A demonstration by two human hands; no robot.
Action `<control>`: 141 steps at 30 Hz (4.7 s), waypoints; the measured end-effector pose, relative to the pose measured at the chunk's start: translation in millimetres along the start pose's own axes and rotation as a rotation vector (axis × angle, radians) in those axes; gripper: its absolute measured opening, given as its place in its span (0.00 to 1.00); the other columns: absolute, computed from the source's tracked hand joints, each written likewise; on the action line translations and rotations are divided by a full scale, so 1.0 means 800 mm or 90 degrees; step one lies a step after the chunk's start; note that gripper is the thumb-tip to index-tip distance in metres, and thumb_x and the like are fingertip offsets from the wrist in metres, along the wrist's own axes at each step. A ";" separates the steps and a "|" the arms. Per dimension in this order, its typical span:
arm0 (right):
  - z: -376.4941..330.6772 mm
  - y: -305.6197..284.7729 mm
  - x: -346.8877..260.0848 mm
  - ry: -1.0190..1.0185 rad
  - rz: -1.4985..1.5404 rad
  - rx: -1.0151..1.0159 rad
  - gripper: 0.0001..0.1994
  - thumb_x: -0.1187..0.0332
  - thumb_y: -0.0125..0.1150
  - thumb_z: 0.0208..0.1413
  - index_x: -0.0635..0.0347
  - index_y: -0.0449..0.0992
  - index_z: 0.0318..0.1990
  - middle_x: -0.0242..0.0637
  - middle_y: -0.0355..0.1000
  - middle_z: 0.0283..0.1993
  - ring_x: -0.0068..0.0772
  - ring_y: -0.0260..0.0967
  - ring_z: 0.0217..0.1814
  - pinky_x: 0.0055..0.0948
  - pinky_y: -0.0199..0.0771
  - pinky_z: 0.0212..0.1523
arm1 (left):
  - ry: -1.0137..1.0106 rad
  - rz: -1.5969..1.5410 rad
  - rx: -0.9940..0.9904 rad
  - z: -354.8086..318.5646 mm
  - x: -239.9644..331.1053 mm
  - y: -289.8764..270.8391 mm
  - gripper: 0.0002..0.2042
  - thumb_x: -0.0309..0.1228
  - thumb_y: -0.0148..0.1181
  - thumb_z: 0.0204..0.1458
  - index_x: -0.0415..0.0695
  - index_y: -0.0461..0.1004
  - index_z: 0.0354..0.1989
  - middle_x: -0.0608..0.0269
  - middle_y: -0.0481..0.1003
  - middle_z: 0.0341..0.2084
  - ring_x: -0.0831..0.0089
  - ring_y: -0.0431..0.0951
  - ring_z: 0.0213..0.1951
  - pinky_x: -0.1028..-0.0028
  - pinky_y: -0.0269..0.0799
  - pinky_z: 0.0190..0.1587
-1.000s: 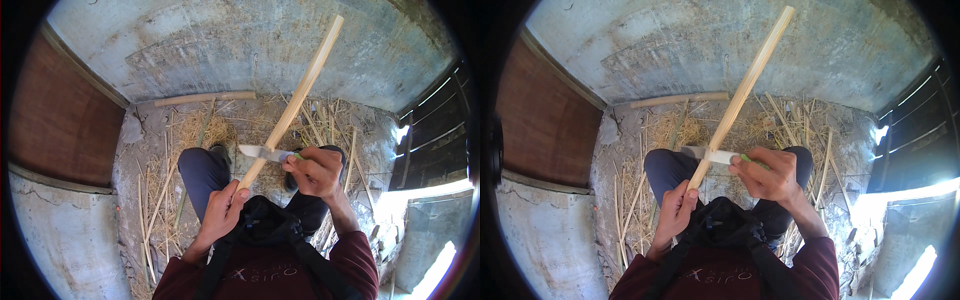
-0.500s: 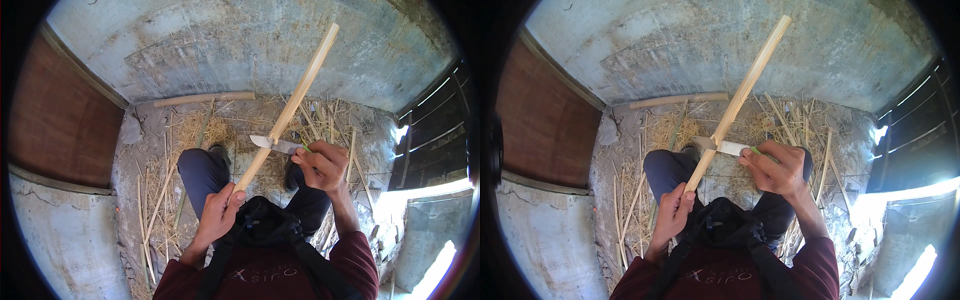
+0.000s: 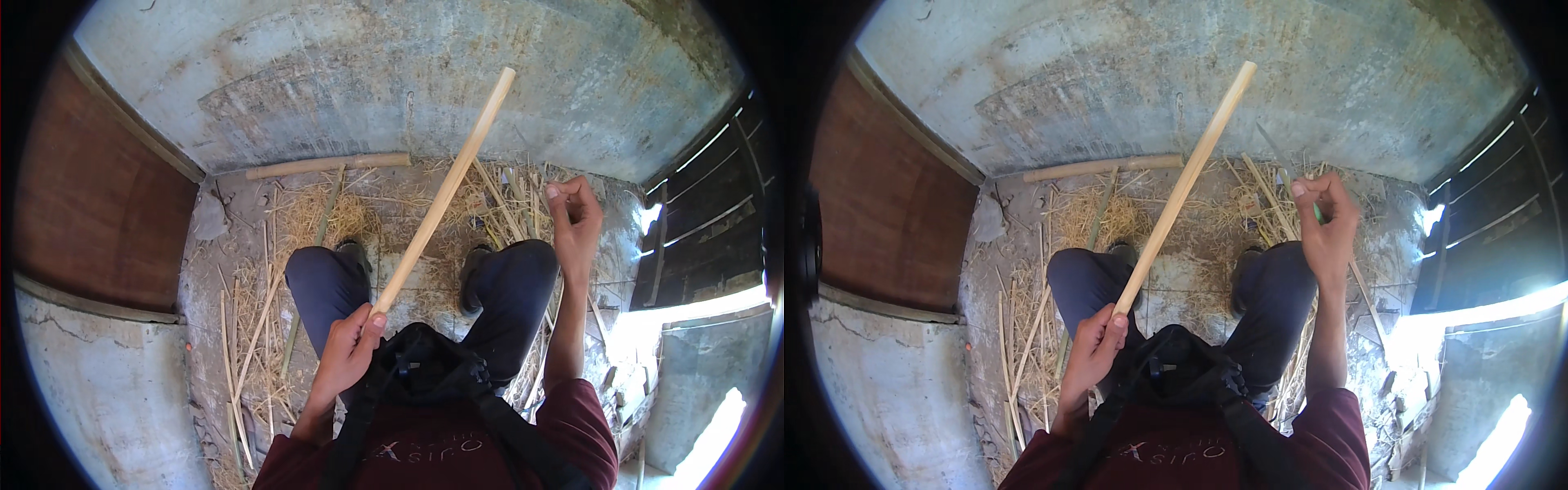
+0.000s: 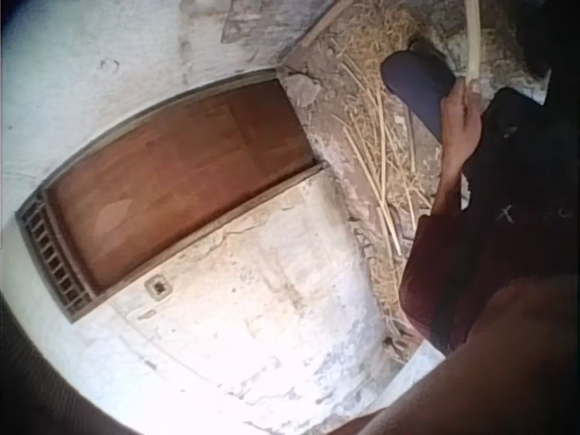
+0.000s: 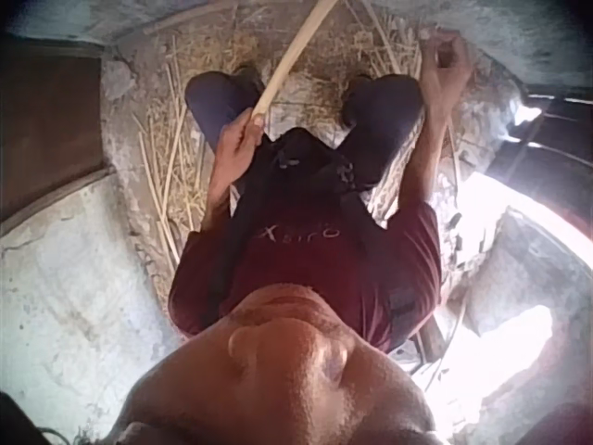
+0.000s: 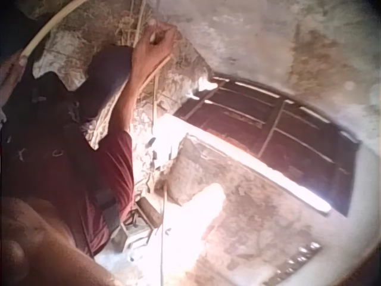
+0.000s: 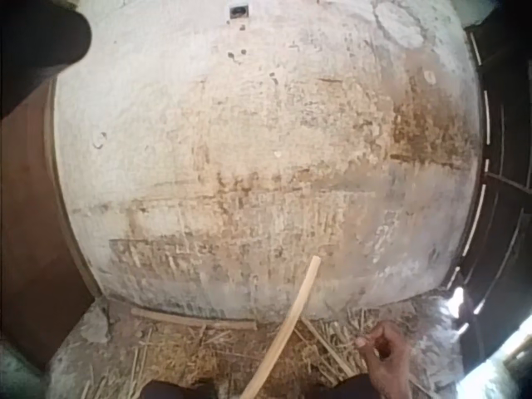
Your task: The person shaves a wooden pole using a knife held in the right hand while steadying the pole with the left hand, creating wood curls on the ground.
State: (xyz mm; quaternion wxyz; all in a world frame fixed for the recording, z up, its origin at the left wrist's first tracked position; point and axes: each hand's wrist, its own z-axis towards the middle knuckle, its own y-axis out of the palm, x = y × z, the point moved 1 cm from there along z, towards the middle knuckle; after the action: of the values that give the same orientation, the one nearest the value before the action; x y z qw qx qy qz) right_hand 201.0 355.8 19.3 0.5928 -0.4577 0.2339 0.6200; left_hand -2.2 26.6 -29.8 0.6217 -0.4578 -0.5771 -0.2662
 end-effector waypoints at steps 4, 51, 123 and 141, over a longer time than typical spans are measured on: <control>-0.033 0.019 -0.031 -0.024 0.075 -0.065 0.06 0.72 0.73 0.65 0.63 0.81 0.41 0.31 0.82 0.36 0.17 0.77 0.36 0.25 0.74 0.37 | 0.012 -0.042 -0.004 0.008 0.003 0.006 0.17 0.38 0.53 0.77 0.38 0.72 0.36 0.68 0.67 0.18 0.80 0.65 0.22 0.71 0.61 0.26; -0.132 0.090 -0.075 -0.451 0.015 -0.252 0.14 0.68 0.87 0.45 0.55 0.85 0.37 0.33 0.75 0.27 0.29 0.73 0.20 0.27 0.67 0.19 | 0.128 -0.213 -0.087 0.032 0.040 0.037 0.13 0.38 0.51 0.78 0.38 0.72 0.53 0.79 0.65 0.23 0.90 0.57 0.22 0.80 0.48 0.24; -0.009 0.048 -0.036 -0.346 0.032 -0.059 0.08 0.76 0.79 0.55 0.62 0.82 0.29 0.39 0.78 0.26 0.34 0.78 0.25 0.32 0.73 0.26 | 0.018 0.043 -0.074 -0.008 0.037 0.015 0.15 0.37 0.56 0.75 0.37 0.69 0.40 0.60 0.67 0.15 0.70 0.68 0.17 0.66 0.62 0.24; 0.031 0.039 -0.025 -0.370 0.034 -0.141 0.07 0.73 0.81 0.54 0.62 0.85 0.33 0.38 0.78 0.27 0.36 0.77 0.25 0.34 0.70 0.25 | 0.030 0.065 -0.068 -0.012 0.031 0.019 0.13 0.34 0.58 0.74 0.35 0.69 0.40 0.56 0.65 0.15 0.69 0.65 0.16 0.64 0.58 0.23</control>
State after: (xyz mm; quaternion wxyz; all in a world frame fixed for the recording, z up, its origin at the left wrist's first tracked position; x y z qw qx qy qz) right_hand 161.9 360.0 39.9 0.5647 -0.3165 -0.0025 0.7621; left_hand 20.5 29.5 -9.3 0.6225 -0.5127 -0.5230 -0.2757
